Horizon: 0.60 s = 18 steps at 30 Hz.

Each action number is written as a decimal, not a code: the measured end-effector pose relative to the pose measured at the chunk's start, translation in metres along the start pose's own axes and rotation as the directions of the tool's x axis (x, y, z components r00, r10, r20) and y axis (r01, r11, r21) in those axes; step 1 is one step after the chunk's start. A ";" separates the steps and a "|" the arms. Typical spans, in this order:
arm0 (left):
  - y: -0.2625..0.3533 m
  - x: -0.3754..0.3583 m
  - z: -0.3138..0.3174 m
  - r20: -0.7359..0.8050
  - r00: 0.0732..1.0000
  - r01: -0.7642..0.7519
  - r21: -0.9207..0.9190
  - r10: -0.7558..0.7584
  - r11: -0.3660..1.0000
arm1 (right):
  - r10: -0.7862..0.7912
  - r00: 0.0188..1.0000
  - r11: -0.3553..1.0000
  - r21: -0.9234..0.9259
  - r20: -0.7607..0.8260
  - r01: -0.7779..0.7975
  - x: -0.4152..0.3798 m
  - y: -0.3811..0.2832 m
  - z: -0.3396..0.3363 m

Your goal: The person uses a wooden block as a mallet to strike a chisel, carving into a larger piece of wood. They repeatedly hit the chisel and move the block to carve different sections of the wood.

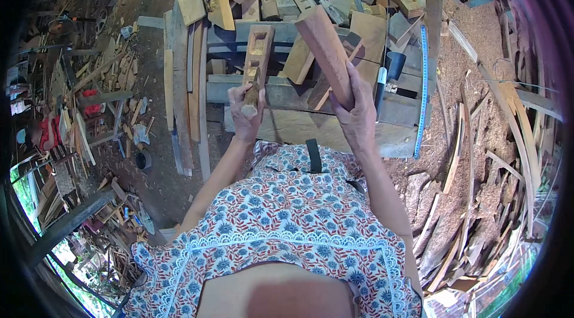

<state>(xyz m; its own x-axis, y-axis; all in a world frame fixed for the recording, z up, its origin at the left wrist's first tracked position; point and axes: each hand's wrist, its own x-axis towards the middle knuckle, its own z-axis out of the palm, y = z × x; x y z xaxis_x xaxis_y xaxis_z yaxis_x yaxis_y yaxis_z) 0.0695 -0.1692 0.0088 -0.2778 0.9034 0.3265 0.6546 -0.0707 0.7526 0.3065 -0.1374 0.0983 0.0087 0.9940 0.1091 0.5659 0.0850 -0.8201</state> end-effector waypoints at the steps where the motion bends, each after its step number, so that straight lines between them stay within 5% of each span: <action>1: 0.001 0.001 0.000 -0.009 1.000 0.025 0.014 -0.025 1.000 | -0.021 1.000 1.000 0.008 0.009 0.021 0.000 -0.002 0.001; 6: 0.000 0.009 0.004 -0.022 0.997 0.068 0.023 -0.068 0.997 | -0.068 0.997 0.988 0.143 0.030 0.063 -0.009 -0.028 0.008; 8: -0.011 0.006 0.010 -0.013 0.996 0.085 0.019 -0.085 0.996 | -0.318 0.948 0.897 0.335 0.034 0.289 -0.015 -0.027 0.013; 9: -0.012 0.009 0.009 0.105 0.994 0.005 0.041 -0.010 0.999 | -0.319 0.947 0.897 0.334 0.032 0.290 -0.015 -0.025 0.015; 10: -0.012 0.011 0.008 0.221 0.973 -0.077 0.055 0.063 0.996 | -0.397 0.908 0.906 0.214 0.137 0.364 -0.013 -0.022 0.019; 12: -0.002 0.015 0.006 0.138 0.973 -0.194 0.035 0.187 0.980 | -0.487 0.794 0.851 -0.008 0.364 0.525 -0.011 -0.014 0.030; 14: 0.014 0.011 0.004 0.064 0.995 0.095 -0.417 -0.075 0.904 | -0.386 0.804 0.873 -0.101 0.453 0.476 -0.013 -0.012 0.041; 15: 0.022 0.013 -0.001 0.172 0.968 0.246 -0.515 -0.182 0.821 | -0.409 0.804 0.871 -0.078 0.431 0.485 -0.015 -0.017 0.039; 16: 0.016 0.014 0.003 0.172 0.968 0.248 -0.513 -0.184 0.822 | -0.426 0.805 0.871 -0.054 0.412 0.489 -0.016 -0.022 0.037; 18: 0.002 0.011 0.016 0.036 0.997 0.073 0.042 -0.075 0.996 | -0.455 0.805 0.874 0.018 0.381 0.486 -0.016 -0.030 0.031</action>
<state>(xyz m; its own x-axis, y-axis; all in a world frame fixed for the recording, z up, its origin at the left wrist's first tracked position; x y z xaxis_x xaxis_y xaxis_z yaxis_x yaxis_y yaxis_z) 0.0794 -0.1521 0.0051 -0.3004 0.9208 0.2487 0.6616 0.0133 0.7497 0.2635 -0.1534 0.1034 -0.5650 0.7873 0.2467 0.4836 0.5583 -0.6741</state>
